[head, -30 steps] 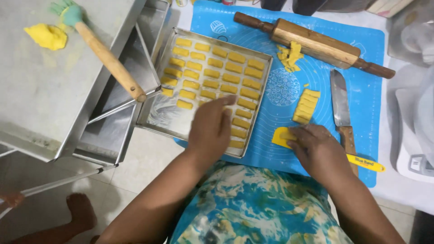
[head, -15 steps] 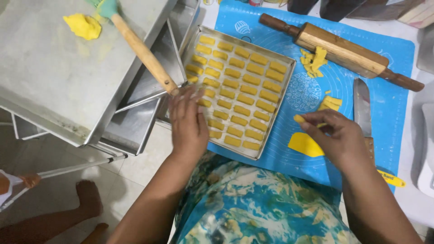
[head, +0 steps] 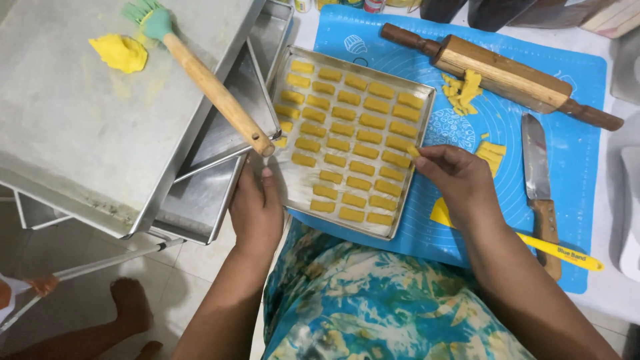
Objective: Arranging pieces of cookie dough into a baking tray
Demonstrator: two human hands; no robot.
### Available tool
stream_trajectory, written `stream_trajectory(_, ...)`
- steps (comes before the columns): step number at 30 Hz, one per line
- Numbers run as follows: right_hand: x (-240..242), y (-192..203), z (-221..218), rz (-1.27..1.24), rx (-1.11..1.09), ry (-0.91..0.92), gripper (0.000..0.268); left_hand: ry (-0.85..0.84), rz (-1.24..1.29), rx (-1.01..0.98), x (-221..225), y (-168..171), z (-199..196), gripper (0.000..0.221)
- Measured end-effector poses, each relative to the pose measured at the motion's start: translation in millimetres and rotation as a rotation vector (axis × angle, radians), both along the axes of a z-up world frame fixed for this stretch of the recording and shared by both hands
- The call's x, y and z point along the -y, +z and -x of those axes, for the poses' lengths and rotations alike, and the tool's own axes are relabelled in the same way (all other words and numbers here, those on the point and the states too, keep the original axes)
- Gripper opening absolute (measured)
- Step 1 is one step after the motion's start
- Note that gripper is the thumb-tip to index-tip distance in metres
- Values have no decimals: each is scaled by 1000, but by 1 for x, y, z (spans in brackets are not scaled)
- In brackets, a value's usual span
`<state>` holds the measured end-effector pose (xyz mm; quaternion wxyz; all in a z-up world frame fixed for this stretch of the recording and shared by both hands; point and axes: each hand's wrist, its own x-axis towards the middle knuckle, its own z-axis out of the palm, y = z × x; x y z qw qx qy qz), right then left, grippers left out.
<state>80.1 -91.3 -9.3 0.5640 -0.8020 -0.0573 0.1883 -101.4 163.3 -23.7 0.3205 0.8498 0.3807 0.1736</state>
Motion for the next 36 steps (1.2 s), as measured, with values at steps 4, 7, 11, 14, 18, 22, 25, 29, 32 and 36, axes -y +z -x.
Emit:
stream_trajectory(4, 0, -1, -7, 10, 35, -4, 24, -37, 51, 154, 12, 22, 1, 45)
stream_trajectory(7, 4, -5, -15, -71, 45, -28, 24, -28, 105, 297, 14, 16, 4, 41)
stream_trajectory(11, -6, 27, -9, -192, 81, -72, 22, -46, 205, 464, 17, 8, 9, 36)
stream_trajectory(14, -5, 40, -6, -263, 64, -120, 19, -19, 302, 480, 23, 11, 13, 36)
stream_trajectory(18, 17, 25, -11, -264, 73, -143, 20, 18, 438, 452, 40, 28, 13, 37)
stream_trajectory(22, 29, 7, -13, -179, -69, -154, 13, -62, 511, 590, 42, 8, 15, 33)
stream_trajectory(25, 16, 2, -2, -221, -2, -162, 18, -11, 409, 526, 31, -4, 14, 33)
stream_trajectory(29, 7, -4, -8, -161, 9, -107, 25, -9, 322, 552, 19, -14, 13, 28)
stream_trajectory(32, 0, 4, -12, -122, 66, -70, 24, -8, 325, 564, 19, -7, 8, 26)
stream_trajectory(36, 15, -5, -23, 184, 562, 71, 16, 12, 361, 559, 21, -4, 9, 28)
